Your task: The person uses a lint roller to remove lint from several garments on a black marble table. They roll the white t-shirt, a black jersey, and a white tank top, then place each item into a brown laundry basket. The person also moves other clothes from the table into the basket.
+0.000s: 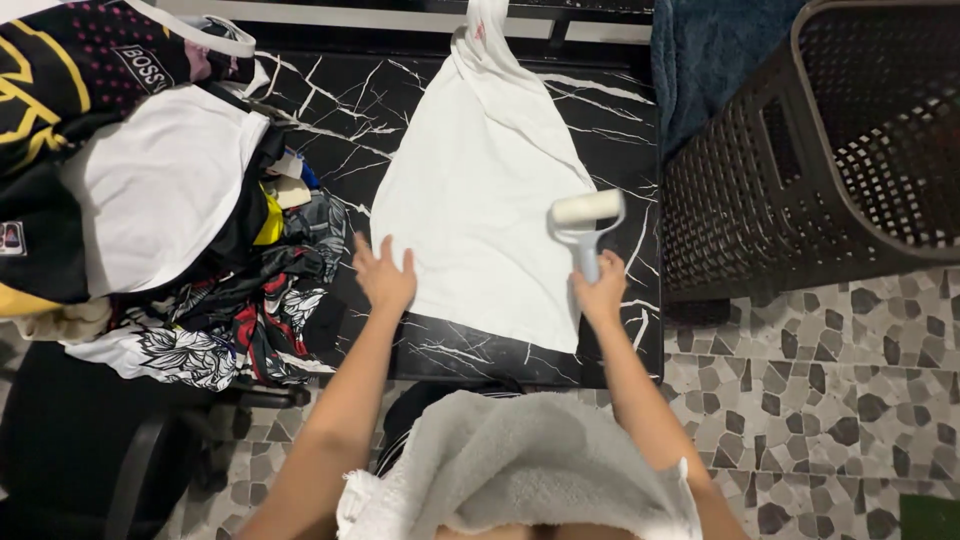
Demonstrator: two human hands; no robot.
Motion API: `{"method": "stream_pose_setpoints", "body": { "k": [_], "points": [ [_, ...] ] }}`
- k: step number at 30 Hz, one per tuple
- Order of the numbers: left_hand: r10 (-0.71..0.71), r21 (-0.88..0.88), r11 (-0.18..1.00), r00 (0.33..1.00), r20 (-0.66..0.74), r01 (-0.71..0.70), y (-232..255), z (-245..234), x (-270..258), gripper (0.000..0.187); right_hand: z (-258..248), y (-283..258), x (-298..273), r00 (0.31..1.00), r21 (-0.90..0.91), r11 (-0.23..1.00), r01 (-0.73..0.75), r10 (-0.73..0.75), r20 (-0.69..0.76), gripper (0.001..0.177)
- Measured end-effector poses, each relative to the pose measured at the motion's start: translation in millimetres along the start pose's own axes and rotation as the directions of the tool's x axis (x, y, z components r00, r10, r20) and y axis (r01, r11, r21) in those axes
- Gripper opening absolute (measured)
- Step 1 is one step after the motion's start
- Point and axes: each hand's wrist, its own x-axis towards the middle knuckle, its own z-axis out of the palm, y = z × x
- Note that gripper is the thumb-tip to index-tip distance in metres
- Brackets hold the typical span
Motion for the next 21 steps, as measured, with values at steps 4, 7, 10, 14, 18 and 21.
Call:
{"method": "stream_pose_setpoints", "body": {
  "k": [4, 7, 10, 14, 18, 21],
  "points": [
    [-0.051, -0.18, 0.981, 0.995, 0.088, 0.066, -20.6, 2.6, 5.6, 0.051, 17.9, -9.5, -9.5, 0.989, -0.046, 0.992, -0.119, 0.123, 0.086, 0.042],
    [0.127, 0.004, 0.991, 0.951, 0.283, -0.133, -27.2, -9.4, 16.2, 0.05, 14.9, -0.4, 1.6, 0.863, -0.074, 0.919, -0.388, 0.39, 0.321, 0.032],
    [-0.103, 0.297, 0.954, 0.874, 0.475, -0.05, -33.4, -37.3, 2.8, 0.045, -6.2, 19.9, 7.1, 0.825, -0.197, 0.907, -0.372, 0.421, 0.378, 0.037],
    [-0.28, 0.5, 0.86, 0.724, 0.631, -0.104, -33.9, -71.4, -36.5, 0.039, -51.9, 39.8, -6.8, 0.681, -0.312, 0.879, -0.36, 0.477, 0.556, 0.038],
    [-0.252, 0.49, 0.859, 0.712, 0.655, -0.147, -17.5, -71.0, -14.3, 0.047, -78.8, 26.4, 2.1, 0.73, -0.227, 0.932, -0.281, 0.362, 0.58, 0.028],
    [0.235, -0.093, 0.972, 0.867, 0.44, -0.217, 11.5, -33.8, 48.6, 0.056, -65.4, -7.3, 36.6, 0.766, -0.266, 0.916, -0.301, 0.398, 0.505, 0.028]
  ]
}}
